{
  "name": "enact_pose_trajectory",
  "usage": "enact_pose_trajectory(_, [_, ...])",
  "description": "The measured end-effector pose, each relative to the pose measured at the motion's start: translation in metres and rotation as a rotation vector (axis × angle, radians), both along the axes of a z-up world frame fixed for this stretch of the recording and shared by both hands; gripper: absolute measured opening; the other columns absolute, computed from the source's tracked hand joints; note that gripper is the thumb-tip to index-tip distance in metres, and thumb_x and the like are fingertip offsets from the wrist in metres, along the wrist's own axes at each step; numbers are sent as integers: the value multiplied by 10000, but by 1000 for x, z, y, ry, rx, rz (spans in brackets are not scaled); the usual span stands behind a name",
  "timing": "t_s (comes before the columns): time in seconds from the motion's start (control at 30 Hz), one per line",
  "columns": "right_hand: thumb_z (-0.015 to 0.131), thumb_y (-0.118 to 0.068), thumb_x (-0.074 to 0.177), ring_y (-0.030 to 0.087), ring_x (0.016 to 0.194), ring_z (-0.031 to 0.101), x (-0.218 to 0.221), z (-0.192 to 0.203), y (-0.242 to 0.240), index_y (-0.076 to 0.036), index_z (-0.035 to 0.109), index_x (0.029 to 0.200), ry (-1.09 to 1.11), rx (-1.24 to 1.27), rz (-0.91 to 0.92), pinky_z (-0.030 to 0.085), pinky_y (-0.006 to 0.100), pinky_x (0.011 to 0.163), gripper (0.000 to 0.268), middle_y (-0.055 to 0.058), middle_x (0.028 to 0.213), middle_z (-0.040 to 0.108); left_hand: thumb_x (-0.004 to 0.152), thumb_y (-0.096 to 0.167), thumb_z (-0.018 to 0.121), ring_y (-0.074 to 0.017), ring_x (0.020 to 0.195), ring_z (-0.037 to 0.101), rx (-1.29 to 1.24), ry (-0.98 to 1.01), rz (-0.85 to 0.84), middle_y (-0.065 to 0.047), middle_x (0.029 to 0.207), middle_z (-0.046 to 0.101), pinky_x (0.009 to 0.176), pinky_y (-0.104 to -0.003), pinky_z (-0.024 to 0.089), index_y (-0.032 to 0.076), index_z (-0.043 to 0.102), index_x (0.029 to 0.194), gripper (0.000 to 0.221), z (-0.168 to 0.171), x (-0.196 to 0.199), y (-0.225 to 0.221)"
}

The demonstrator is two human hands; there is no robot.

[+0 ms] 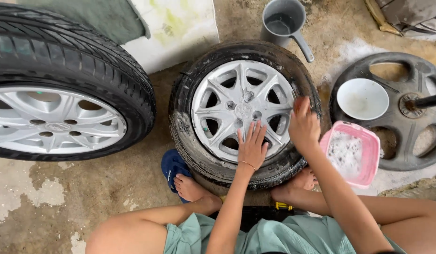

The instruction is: The person sits on the floor and scrubs a car tire with a sponge and soapy water from a pink basin. They clean the rim and tire surface, repeatedly dipping the sponge to reapply soap.

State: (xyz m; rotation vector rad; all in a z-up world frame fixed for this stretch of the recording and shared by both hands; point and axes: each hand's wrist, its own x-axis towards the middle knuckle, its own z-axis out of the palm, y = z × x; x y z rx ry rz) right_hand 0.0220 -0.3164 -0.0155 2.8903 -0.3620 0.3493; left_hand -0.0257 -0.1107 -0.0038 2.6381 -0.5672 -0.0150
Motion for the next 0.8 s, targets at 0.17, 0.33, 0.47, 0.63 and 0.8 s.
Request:
enact_pose_trajectory(0.17, [347, -486, 1057, 331, 641, 708, -122, 64, 57, -10, 381, 1580, 253, 19, 53, 578, 390, 496, 708, 170, 769, 630, 1037, 379, 445, -258, 1583, 123, 4, -69, 6, -41, 1722, 158, 1223, -665, 45, 207, 248, 1624, 643, -11, 3, 0])
enact_pose_trajectory(0.33, [292, -483, 1089, 294, 708, 715, -69, 49, 29, -19, 289, 1625, 387, 133, -32, 610, 351, 550, 709, 204, 826, 647, 1041, 427, 380, -258, 1590, 82, 52, 16, -1, -21, 1732, 103, 1225, -670, 18, 233, 190, 1636, 654, -12, 2, -1])
enact_pose_trajectory(0.47, [366, -498, 1111, 332, 759, 709, 36, 21, 11, -39, 265, 1620, 315, 7, -173, 587, 396, 545, 693, 196, 874, 635, 1042, 404, 408, -262, 1593, 63, 47, 3, -11, -32, 1736, 78, 1225, -668, 6, 225, 194, 1638, 658, -9, 4, 1])
enact_pose_trajectory(0.63, [319, -485, 1115, 408, 760, 674, 68, 12, 0, -29, 225, 1597, 447, 66, -198, 549, 435, 581, 670, 282, 886, 609, 1013, 382, 474, -274, 1591, 93, 28, -42, -21, -50, 1731, 116, 1228, -666, 43, 209, 232, 1624, 679, -13, 2, 2])
enact_pose_trajectory(0.8, [458, -428, 1060, 339, 869, 697, -47, 98, 0, -86, 365, 1586, 355, 28, 75, 648, 400, 613, 635, 224, 962, 600, 1034, 413, 412, -257, 1589, 115, 11, -58, -4, -32, 1727, 146, 1233, -652, 28, 224, 252, 1621, 637, -15, 1, 1])
